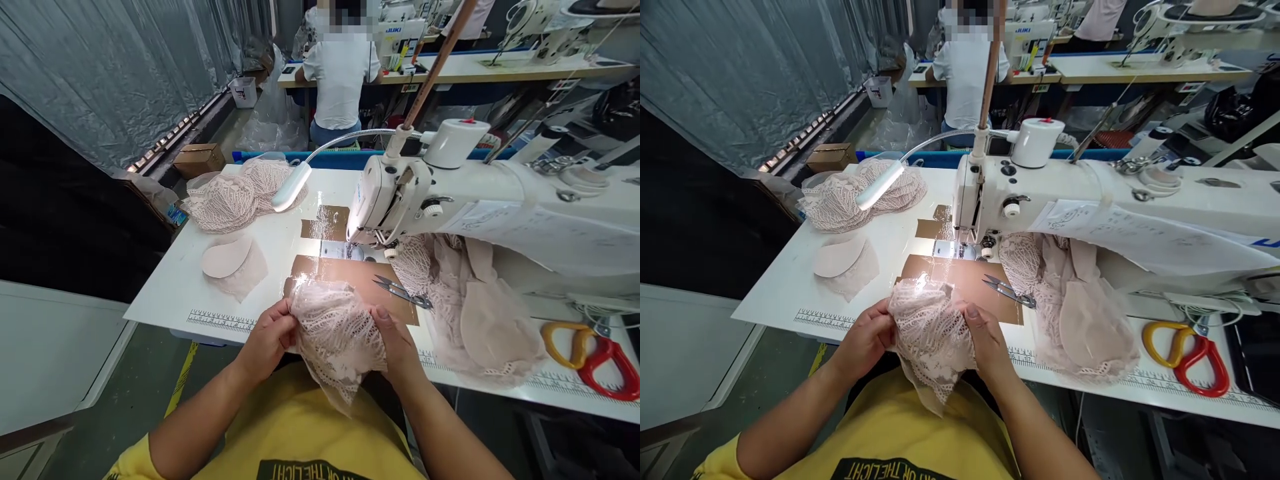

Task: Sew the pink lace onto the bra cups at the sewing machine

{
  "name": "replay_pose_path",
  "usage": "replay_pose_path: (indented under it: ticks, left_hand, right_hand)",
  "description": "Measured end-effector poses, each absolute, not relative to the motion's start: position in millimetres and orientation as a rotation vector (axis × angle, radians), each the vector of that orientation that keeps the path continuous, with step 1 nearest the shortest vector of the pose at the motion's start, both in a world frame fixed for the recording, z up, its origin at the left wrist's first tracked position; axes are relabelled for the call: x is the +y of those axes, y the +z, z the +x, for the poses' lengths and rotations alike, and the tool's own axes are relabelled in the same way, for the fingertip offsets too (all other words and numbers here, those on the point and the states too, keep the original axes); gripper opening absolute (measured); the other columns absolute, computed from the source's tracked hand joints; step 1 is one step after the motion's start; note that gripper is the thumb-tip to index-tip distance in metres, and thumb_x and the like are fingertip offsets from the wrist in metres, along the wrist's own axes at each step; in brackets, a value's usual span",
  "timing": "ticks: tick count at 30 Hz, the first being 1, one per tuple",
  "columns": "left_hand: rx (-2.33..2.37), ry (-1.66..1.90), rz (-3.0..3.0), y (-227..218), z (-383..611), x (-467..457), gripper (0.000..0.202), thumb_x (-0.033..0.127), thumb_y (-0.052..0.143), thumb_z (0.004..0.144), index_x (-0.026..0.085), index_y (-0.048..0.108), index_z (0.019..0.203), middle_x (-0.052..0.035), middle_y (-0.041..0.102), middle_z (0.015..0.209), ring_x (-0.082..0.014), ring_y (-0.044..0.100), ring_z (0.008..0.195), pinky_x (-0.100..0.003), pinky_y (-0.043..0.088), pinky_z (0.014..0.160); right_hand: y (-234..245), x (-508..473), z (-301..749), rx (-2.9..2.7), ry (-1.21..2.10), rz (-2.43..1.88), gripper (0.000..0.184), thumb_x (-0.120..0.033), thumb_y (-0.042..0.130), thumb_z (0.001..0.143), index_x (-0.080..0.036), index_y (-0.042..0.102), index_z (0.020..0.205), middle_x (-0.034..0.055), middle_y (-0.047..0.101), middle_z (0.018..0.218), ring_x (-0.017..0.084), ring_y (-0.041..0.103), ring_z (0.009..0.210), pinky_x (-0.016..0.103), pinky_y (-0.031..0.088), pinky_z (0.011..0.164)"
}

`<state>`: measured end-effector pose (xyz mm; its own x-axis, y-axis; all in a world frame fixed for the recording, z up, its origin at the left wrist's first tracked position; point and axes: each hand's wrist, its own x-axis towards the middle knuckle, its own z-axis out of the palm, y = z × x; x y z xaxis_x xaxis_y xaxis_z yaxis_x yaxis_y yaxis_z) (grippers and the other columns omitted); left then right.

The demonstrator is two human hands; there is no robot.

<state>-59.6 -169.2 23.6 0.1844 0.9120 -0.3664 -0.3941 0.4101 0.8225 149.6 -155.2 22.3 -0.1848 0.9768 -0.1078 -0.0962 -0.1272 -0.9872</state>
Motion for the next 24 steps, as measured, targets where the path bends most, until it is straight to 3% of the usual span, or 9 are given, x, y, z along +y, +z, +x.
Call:
replay_pose_path:
  ticks: [5, 7, 9, 13, 15, 17, 20, 22, 24]
  left_hand:
    - [0.926, 1.249, 0.318, 26.2, -43.4, -166.9, 0.031, 0.041, 0.060, 0.082, 0.019, 0.063, 0.104, -0.0050, 0.067, 0.105, -0.0209, 0.059, 0.105, -0.029, 0.046, 0.091]
    - [0.804, 1.204, 0.315, 30.4, -37.4, -168.7, 0.045, 0.049, 0.058, 0.082, 0.020, 0.059, 0.116, -0.0074, 0.065, 0.112, -0.0236, 0.058, 0.109, -0.033, 0.045, 0.094]
    - [0.699, 1.086, 0.389, 32.2, -31.8, -173.1, 0.049, 0.044, 0.065, 0.078, 0.019, 0.057, 0.119, -0.0089, 0.066, 0.108, -0.0244, 0.060, 0.103, -0.035, 0.046, 0.091]
    - [0.742, 0.867, 0.532, 24.7, -32.2, -182.3, 0.025, 0.012, 0.072, 0.059, 0.012, 0.066, 0.083, -0.0035, 0.065, 0.069, -0.0155, 0.060, 0.066, -0.026, 0.046, 0.064]
    - [0.817, 0.823, 0.616, 21.4, -44.5, -182.5, 0.008, 0.010, 0.066, 0.061, 0.012, 0.058, 0.061, 0.0015, 0.053, 0.049, -0.0085, 0.048, 0.047, -0.021, 0.037, 0.051]
    - [0.896, 0.840, 0.777, 24.6, -62.9, -178.3, 0.019, 0.011, 0.059, 0.067, 0.014, 0.049, 0.052, 0.0037, 0.046, 0.044, -0.0063, 0.039, 0.043, -0.020, 0.032, 0.047]
    - [1.067, 1.022, 1.167, 42.9, -86.2, -166.0, 0.005, 0.013, 0.058, 0.073, 0.016, 0.061, 0.075, -0.0030, 0.062, 0.079, -0.0130, 0.056, 0.073, -0.024, 0.044, 0.068]
    - [1.100, 1.024, 1.431, 58.2, -90.4, -156.8, 0.042, 0.020, 0.069, 0.068, 0.019, 0.060, 0.109, -0.0079, 0.058, 0.114, -0.0213, 0.053, 0.104, -0.030, 0.043, 0.089]
    - [1.063, 0.844, 1.595, 69.4, -85.5, -149.1, 0.056, 0.024, 0.076, 0.063, 0.020, 0.057, 0.116, -0.0074, 0.057, 0.113, -0.0230, 0.052, 0.104, -0.031, 0.042, 0.090]
  right_hand:
    - [26.9, -154.6, 139.9, -1.269, 1.317, -1.173, 0.024, -0.043, 0.066, 0.077, -0.019, 0.064, 0.072, 0.0004, 0.059, 0.070, 0.015, 0.051, 0.067, 0.026, 0.044, 0.063]
    - [27.0, -154.9, 134.0, -1.200, 1.290, -1.174, 0.021, -0.040, 0.068, 0.076, -0.019, 0.065, 0.074, -0.0008, 0.058, 0.069, 0.013, 0.050, 0.063, 0.024, 0.043, 0.060]
    - [26.0, -154.9, 129.0, -1.139, 1.322, -1.161, 0.019, -0.038, 0.070, 0.075, -0.019, 0.064, 0.073, -0.0018, 0.057, 0.067, 0.012, 0.048, 0.060, 0.023, 0.042, 0.057]
    - [26.1, -150.3, 130.0, -0.931, 1.422, -1.095, 0.020, -0.035, 0.075, 0.070, -0.020, 0.062, 0.070, -0.0030, 0.057, 0.062, 0.011, 0.049, 0.056, 0.023, 0.044, 0.055]
    - [29.2, -145.4, 137.1, -0.814, 1.393, -1.054, 0.021, -0.036, 0.077, 0.067, -0.022, 0.064, 0.077, -0.0016, 0.062, 0.069, 0.013, 0.054, 0.061, 0.026, 0.048, 0.061]
    - [33.4, -141.1, 145.1, -0.790, 1.385, -1.038, 0.022, -0.035, 0.078, 0.066, -0.024, 0.066, 0.081, -0.0006, 0.066, 0.076, 0.014, 0.058, 0.065, 0.029, 0.050, 0.066]
    - [39.6, -139.6, 150.1, -1.017, 1.490, -1.016, 0.016, -0.031, 0.076, 0.070, -0.024, 0.068, 0.081, -0.0010, 0.067, 0.077, 0.014, 0.060, 0.067, 0.026, 0.050, 0.066]
    - [43.9, -141.5, 146.7, -1.294, 1.561, -0.982, 0.012, -0.030, 0.073, 0.074, -0.023, 0.069, 0.083, -0.0001, 0.068, 0.078, 0.015, 0.061, 0.069, 0.026, 0.049, 0.066]
    - [48.7, -143.5, 140.4, -1.549, 1.567, -0.943, 0.011, -0.030, 0.069, 0.078, -0.022, 0.069, 0.085, 0.0017, 0.069, 0.080, 0.017, 0.062, 0.073, 0.027, 0.049, 0.068]
